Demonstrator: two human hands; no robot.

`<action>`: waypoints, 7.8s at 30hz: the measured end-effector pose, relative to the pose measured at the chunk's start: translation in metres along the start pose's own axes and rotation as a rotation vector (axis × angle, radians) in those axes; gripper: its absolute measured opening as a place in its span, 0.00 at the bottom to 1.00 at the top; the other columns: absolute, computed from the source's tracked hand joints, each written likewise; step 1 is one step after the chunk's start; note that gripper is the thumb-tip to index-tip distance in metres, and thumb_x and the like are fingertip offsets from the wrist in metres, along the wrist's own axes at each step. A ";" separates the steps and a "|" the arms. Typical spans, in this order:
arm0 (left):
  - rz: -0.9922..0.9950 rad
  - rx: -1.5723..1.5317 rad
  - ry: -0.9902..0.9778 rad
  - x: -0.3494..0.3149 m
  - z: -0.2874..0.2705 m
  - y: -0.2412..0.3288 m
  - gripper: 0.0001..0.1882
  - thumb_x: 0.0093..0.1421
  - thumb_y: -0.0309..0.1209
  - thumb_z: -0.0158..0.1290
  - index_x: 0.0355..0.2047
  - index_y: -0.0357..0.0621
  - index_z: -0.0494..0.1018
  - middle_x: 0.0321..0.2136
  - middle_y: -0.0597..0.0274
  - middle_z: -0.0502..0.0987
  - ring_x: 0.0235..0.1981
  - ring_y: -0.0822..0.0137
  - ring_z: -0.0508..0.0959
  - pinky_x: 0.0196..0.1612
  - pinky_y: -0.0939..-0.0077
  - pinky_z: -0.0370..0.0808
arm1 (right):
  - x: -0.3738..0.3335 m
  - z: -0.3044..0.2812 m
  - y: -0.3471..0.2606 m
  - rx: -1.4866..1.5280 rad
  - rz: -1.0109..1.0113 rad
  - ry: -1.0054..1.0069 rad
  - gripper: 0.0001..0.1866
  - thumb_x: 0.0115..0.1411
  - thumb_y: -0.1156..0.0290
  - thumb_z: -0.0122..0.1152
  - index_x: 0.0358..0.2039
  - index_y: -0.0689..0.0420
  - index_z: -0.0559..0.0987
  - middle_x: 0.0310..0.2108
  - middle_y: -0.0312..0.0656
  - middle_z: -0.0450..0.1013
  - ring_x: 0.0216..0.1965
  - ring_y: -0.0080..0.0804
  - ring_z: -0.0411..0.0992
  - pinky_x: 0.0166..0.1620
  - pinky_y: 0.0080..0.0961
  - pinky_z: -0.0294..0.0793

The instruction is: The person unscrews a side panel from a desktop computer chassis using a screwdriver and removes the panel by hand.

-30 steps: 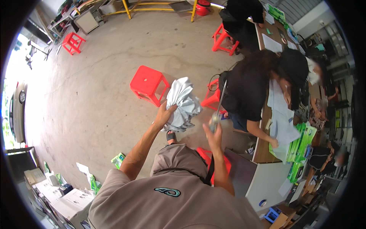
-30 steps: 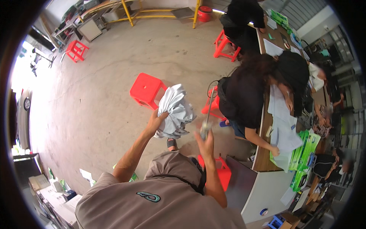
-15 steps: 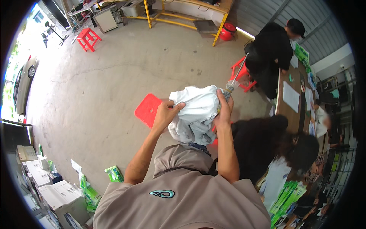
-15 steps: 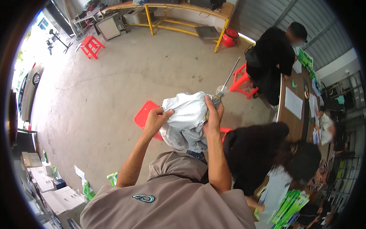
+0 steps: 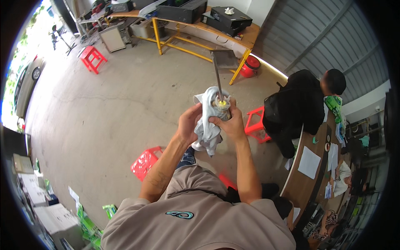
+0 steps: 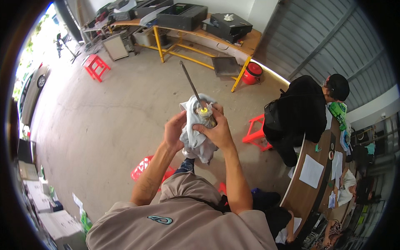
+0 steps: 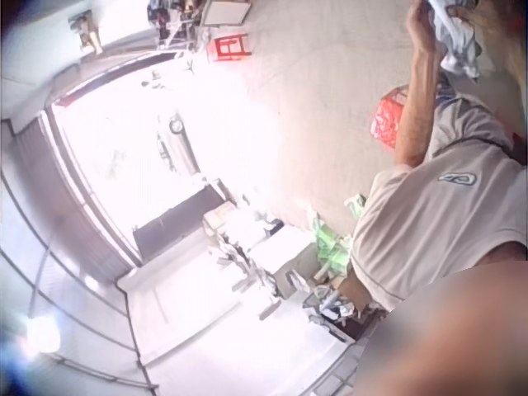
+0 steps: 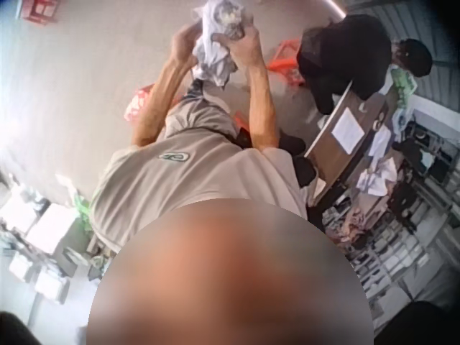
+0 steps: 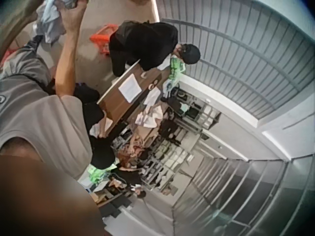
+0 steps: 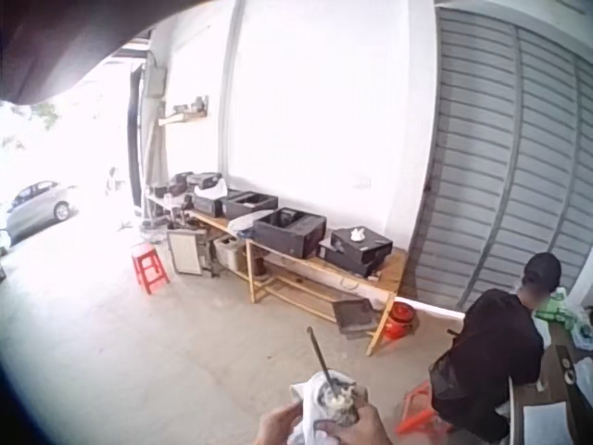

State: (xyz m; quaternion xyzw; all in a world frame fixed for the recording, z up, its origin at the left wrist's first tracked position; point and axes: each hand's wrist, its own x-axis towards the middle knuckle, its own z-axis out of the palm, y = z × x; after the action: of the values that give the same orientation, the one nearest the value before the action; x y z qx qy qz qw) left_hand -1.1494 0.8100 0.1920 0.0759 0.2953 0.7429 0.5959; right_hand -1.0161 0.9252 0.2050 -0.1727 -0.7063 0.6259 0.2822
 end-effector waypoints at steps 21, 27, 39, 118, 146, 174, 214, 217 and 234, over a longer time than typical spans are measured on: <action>0.432 1.448 -0.471 0.539 0.137 -0.031 0.10 0.65 0.30 0.49 0.33 0.34 0.75 0.28 0.42 0.71 0.31 0.46 0.71 0.36 0.59 0.69 | 0.368 -0.359 0.169 0.331 0.037 1.255 0.14 0.54 0.69 0.72 0.35 0.64 0.79 0.31 0.36 0.75 0.30 0.23 0.71 0.36 0.23 0.71; 0.090 1.145 -0.784 0.625 0.204 -0.039 0.26 0.70 0.43 0.42 0.59 0.36 0.68 0.61 0.45 0.66 0.62 0.52 0.66 0.62 0.63 0.63 | 0.440 -0.553 0.220 1.055 0.175 1.030 0.18 0.59 0.57 0.67 0.37 0.61 0.78 0.28 0.40 0.76 0.24 0.37 0.74 0.30 0.36 0.77; -0.484 -0.289 -0.287 0.865 0.271 -0.039 0.29 0.70 0.50 0.37 0.61 0.41 0.64 0.55 0.52 0.74 0.53 0.53 0.75 0.60 0.56 0.69 | 0.567 -0.594 0.149 0.503 -0.105 0.532 0.46 0.53 0.61 0.73 0.68 0.59 0.59 0.62 0.42 0.63 0.61 0.29 0.62 0.62 0.26 0.61; -0.154 1.156 -0.509 1.101 0.344 -0.074 0.09 0.68 0.29 0.50 0.39 0.33 0.72 0.22 0.58 0.77 0.19 0.74 0.76 0.24 0.75 0.73 | 0.727 -0.905 0.314 1.054 -0.024 1.409 0.30 0.60 0.49 0.31 0.39 0.60 0.77 0.39 0.50 0.76 0.38 0.49 0.75 0.49 0.45 0.75; -0.359 0.740 -0.071 1.081 0.279 -0.080 0.06 0.62 0.25 0.58 0.35 0.34 0.76 0.27 0.60 0.80 0.25 0.75 0.77 0.31 0.80 0.77 | 0.756 -0.924 0.358 1.284 -0.093 1.357 0.24 0.54 0.52 0.38 0.28 0.59 0.77 0.29 0.51 0.76 0.35 0.50 0.76 0.43 0.52 0.76; 0.044 -0.136 0.434 0.988 0.179 -0.038 0.36 0.68 0.57 0.36 0.68 0.47 0.53 0.62 0.51 0.64 0.59 0.55 0.68 0.61 0.59 0.65 | 0.859 -0.910 0.603 0.924 0.585 0.838 0.30 0.58 0.47 0.42 0.48 0.57 0.76 0.46 0.46 0.75 0.50 0.46 0.72 0.57 0.44 0.70; 1.173 -1.400 1.776 0.368 -0.147 -0.313 0.17 0.69 0.45 0.44 0.49 0.47 0.69 0.39 0.59 0.79 0.35 0.60 0.80 0.35 0.63 0.75 | 0.536 0.113 0.226 -0.485 -0.569 -1.909 0.17 0.54 0.60 0.68 0.30 0.63 0.77 0.20 0.54 0.71 0.20 0.50 0.66 0.28 0.37 0.67; 1.211 -1.750 1.873 0.386 -0.119 -0.354 0.18 0.69 0.46 0.44 0.48 0.48 0.68 0.39 0.60 0.78 0.36 0.61 0.80 0.36 0.61 0.75 | 0.471 0.211 0.198 -0.440 -0.584 -2.080 0.11 0.57 0.67 0.66 0.32 0.62 0.80 0.16 0.37 0.69 0.16 0.20 0.64 0.22 0.26 0.64; 2.220 -1.719 1.846 0.086 -0.099 -0.417 0.17 0.68 0.45 0.47 0.51 0.52 0.71 0.43 0.66 0.77 0.43 0.64 0.78 0.43 0.64 0.74 | -0.049 0.329 0.103 -0.245 0.004 -2.696 0.12 0.60 0.71 0.60 0.41 0.65 0.77 0.19 0.35 0.70 0.17 0.21 0.69 0.21 0.20 0.68</action>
State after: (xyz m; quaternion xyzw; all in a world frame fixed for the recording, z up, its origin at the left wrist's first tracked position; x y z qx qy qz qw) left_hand -0.8684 0.9041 -0.1298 0.5231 0.1343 -0.5019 0.6756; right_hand -1.1915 0.6538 0.0760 0.5455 -0.4819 0.2407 -0.6421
